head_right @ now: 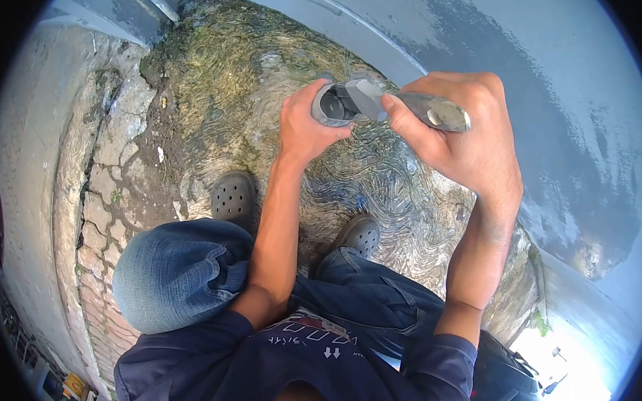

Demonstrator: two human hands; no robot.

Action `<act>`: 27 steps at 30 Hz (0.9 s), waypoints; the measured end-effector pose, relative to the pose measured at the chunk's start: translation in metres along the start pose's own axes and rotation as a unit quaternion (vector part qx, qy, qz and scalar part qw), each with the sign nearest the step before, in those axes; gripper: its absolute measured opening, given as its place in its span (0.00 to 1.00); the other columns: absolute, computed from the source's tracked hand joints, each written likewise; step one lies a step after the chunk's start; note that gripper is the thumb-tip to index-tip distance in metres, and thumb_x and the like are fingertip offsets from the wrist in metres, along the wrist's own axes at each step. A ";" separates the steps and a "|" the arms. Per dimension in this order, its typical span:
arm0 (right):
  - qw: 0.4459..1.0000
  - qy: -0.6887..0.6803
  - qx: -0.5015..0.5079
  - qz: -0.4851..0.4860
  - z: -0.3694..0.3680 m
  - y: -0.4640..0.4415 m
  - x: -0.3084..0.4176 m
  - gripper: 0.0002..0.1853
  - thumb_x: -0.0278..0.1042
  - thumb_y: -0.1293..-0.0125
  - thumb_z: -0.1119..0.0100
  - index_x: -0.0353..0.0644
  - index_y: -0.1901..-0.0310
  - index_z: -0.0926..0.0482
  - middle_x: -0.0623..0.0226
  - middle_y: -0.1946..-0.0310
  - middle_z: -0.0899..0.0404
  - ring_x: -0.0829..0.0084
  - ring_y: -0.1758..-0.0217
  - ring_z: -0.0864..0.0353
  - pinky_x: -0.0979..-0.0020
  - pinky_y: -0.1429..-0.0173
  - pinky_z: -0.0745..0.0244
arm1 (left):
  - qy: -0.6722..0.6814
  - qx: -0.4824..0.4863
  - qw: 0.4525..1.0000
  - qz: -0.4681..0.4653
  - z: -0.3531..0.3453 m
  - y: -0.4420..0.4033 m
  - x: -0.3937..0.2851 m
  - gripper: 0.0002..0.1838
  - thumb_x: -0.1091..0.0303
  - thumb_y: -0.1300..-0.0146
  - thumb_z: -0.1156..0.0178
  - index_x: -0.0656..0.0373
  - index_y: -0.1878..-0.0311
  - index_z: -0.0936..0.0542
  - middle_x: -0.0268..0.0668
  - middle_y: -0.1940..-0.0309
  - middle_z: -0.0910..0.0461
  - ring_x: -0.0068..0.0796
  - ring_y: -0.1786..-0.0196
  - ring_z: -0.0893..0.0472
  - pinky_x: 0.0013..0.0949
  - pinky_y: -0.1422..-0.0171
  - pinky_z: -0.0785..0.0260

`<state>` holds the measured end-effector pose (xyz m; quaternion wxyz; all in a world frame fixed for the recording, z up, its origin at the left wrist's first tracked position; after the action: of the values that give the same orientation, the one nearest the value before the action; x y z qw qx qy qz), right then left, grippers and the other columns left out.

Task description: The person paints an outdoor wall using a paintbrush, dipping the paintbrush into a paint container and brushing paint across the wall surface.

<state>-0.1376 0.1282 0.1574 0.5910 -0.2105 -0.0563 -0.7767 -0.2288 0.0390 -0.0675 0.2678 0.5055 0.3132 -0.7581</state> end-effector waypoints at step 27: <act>0.915 -0.260 -0.176 -0.254 -0.008 0.071 -0.068 0.08 0.27 0.37 0.35 0.30 0.68 0.14 0.67 0.82 0.21 0.81 0.81 0.26 0.77 0.77 0.34 | 0.073 -0.006 0.997 0.027 -0.003 0.000 0.008 0.39 0.62 0.71 0.19 0.61 0.48 0.20 0.43 0.56 0.15 0.44 0.53 0.16 0.41 0.43 0.28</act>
<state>-0.0588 0.1652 0.1126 0.2920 -0.4842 -0.1222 -0.8157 -0.2298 0.0400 -0.0761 0.2680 0.5661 0.3223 -0.7098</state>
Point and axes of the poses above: each hand's wrist, its own y-axis away from the middle knuckle, its own z-axis out of the back of the hand, x = y × z, the point moved 5 cm from there along -y, towards the middle knuckle
